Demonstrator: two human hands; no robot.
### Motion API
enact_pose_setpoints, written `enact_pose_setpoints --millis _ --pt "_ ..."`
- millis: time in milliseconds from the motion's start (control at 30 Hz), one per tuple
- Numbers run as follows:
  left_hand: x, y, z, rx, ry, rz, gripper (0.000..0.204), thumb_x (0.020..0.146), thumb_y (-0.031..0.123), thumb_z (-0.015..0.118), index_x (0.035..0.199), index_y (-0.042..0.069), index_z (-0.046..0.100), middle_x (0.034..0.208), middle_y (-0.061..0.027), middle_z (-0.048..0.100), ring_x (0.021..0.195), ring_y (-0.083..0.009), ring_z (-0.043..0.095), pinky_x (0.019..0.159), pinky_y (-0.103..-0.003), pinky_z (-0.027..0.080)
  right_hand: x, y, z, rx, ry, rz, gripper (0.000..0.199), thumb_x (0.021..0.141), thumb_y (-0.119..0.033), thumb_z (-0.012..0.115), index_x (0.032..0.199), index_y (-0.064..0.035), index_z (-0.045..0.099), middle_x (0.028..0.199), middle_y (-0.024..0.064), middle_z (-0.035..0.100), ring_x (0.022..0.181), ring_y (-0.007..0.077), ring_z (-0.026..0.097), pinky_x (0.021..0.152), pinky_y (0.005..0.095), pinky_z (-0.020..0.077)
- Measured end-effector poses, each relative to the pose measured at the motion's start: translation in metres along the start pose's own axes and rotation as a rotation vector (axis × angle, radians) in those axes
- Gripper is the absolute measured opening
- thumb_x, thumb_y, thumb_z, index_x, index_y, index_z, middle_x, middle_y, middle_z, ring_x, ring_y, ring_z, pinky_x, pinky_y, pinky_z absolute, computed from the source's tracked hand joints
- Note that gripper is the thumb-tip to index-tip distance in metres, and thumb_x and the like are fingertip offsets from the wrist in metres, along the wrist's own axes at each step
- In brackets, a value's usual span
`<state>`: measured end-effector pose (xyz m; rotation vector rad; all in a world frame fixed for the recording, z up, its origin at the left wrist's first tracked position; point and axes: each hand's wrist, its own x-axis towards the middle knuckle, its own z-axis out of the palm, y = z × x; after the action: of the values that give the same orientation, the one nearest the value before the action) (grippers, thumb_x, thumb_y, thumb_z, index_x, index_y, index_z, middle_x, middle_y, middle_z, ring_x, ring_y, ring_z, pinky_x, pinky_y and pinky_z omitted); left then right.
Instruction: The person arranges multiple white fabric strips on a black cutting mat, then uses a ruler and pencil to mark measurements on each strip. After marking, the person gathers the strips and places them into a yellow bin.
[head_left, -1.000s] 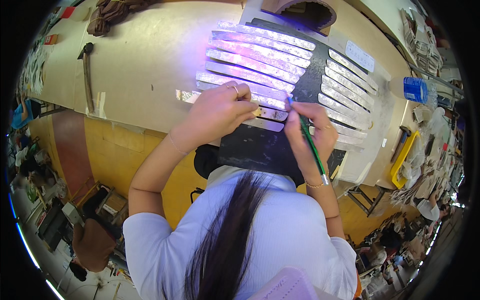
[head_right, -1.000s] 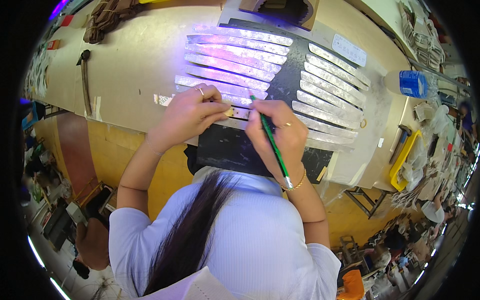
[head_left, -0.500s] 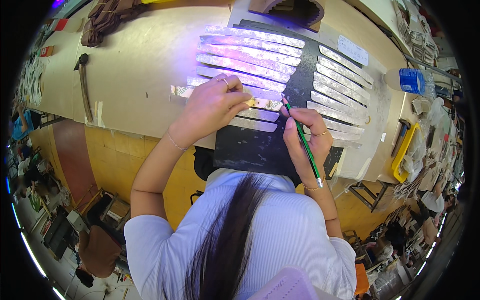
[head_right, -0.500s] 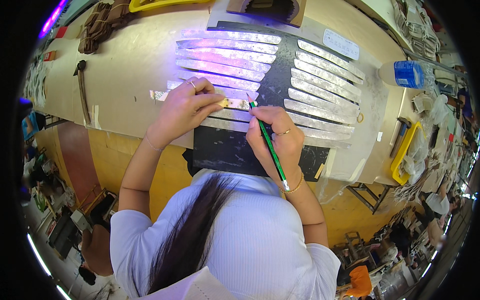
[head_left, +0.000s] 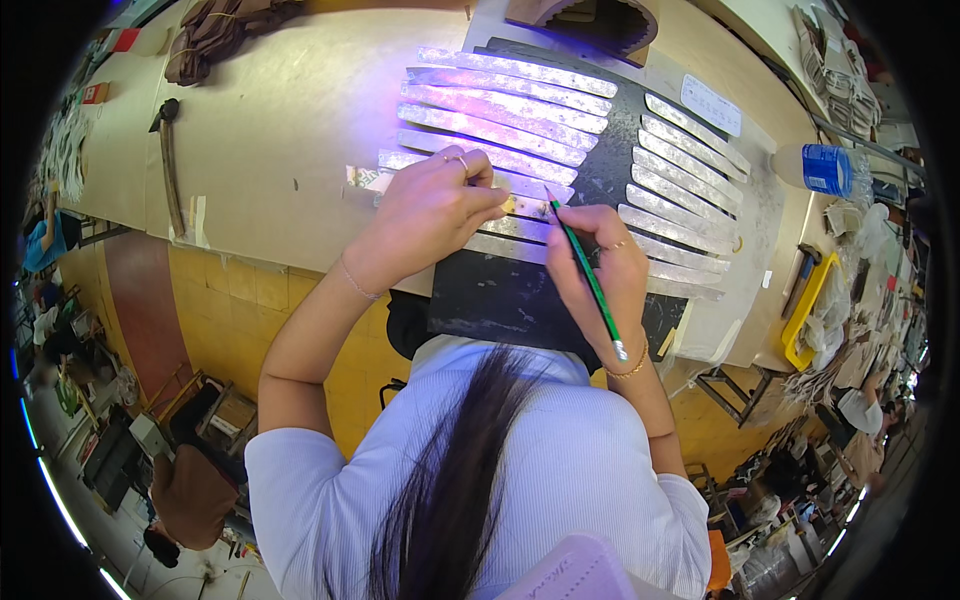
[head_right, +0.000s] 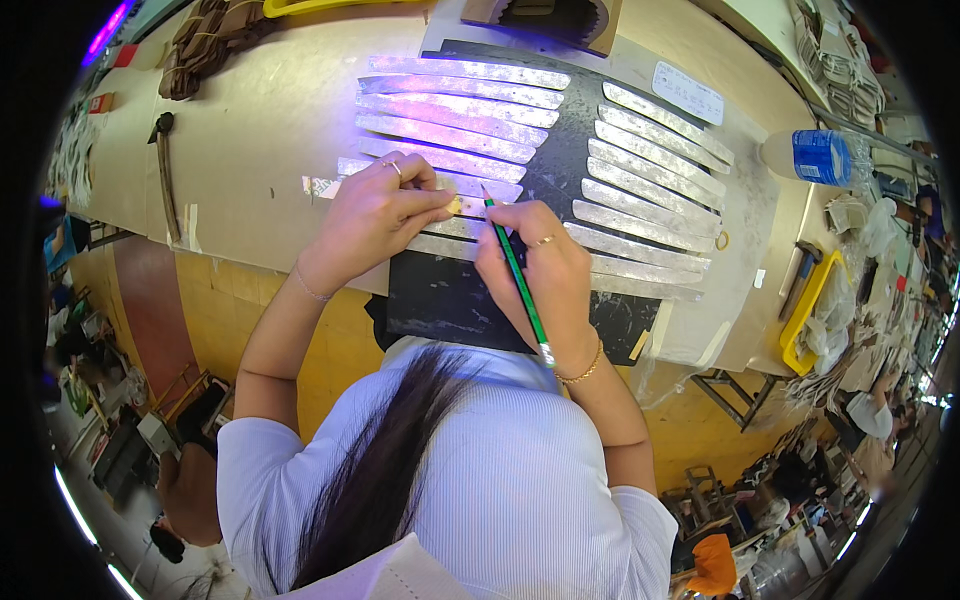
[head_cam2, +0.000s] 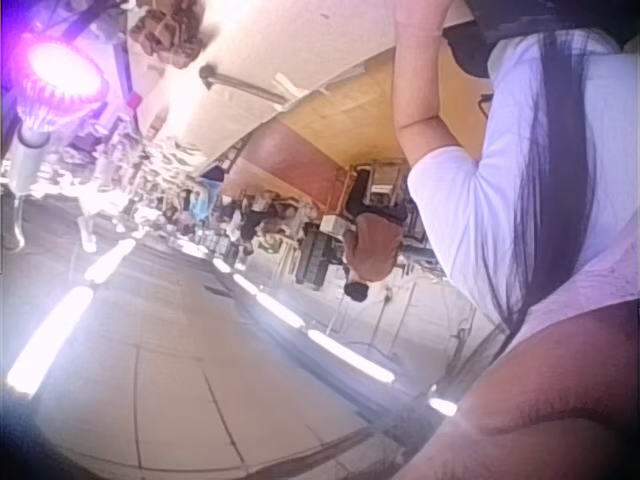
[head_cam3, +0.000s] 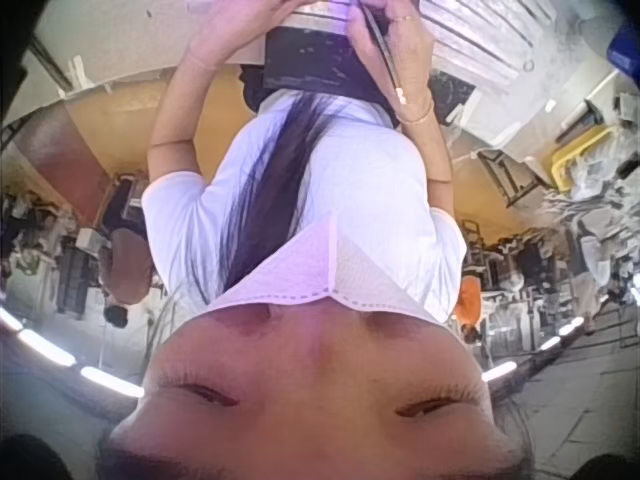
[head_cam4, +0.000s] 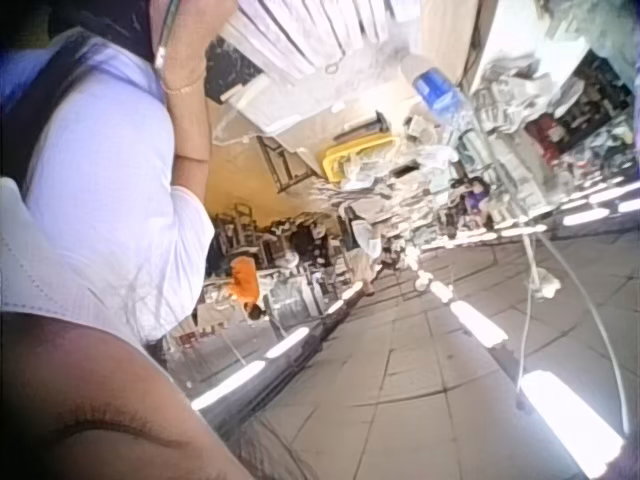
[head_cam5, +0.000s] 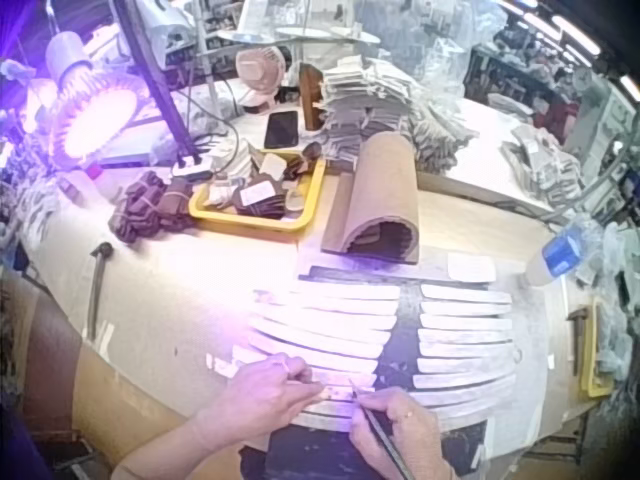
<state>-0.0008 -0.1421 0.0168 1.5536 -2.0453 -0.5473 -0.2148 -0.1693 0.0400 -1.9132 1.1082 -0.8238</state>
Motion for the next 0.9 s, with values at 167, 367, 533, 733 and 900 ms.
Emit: enact_pose_setpoints --millis 167,367,533,733,900 --pt "0.003 0.004 -0.002 0.005 -0.008 -0.009 0.011 0.08 0.016 0.078 0.089 0.009 0.076 0.084 -0.0046 0.059 0.08 -0.0229 0.061 0.067 -0.037 0.05 0.007 -0.002 0.01 -0.084 -0.117 0.001 0.016 0.082 -0.002 0.072 0.093 -0.003 0.06 0.081 0.014 0.067 0.066 0.029 0.067 0.061 0.035 0.0534" --pt "0.002 0.003 0.0 0.007 -0.004 -0.013 0.01 0.08 0.016 0.077 0.087 0.009 0.076 0.084 -0.0048 0.059 0.08 -0.0234 0.061 0.066 -0.038 0.05 0.014 -0.001 0.012 -0.13 -0.18 0.0 0.014 0.083 -0.005 0.069 0.091 -0.0036 0.058 0.077 0.0144 0.066 0.066 0.0331 0.067 0.057 0.0394 0.0516" --pt "0.003 0.003 0.001 0.022 0.001 -0.004 0.009 0.08 0.016 0.077 0.086 0.009 0.075 0.084 -0.0048 0.059 0.08 -0.0236 0.061 0.065 -0.038 0.05 0.018 -0.003 0.012 -0.161 -0.217 0.008 0.014 0.086 -0.011 0.069 0.091 -0.0045 0.058 0.077 0.0151 0.066 0.064 0.0342 0.066 0.056 0.0416 0.0506" --pt "0.003 0.003 0.001 0.017 0.0 -0.004 0.01 0.08 0.017 0.077 0.085 0.009 0.075 0.085 -0.0053 0.059 0.08 -0.0244 0.061 0.065 -0.038 0.051 0.028 -0.005 0.011 -0.173 -0.276 0.096 0.014 0.09 -0.015 0.068 0.089 -0.0053 0.059 0.07 0.0154 0.066 0.064 0.0358 0.067 0.057 0.0449 0.0507" --pt "0.003 0.003 0.0 0.005 -0.015 -0.014 0.011 0.08 0.017 0.077 0.086 0.008 0.075 0.085 -0.0055 0.058 0.082 -0.0245 0.061 0.067 -0.038 0.051 0.036 -0.007 0.009 -0.155 -0.29 0.111 0.015 0.09 -0.015 0.068 0.086 -0.0043 0.059 0.068 0.016 0.066 0.065 0.0372 0.067 0.059 0.0471 0.0509"
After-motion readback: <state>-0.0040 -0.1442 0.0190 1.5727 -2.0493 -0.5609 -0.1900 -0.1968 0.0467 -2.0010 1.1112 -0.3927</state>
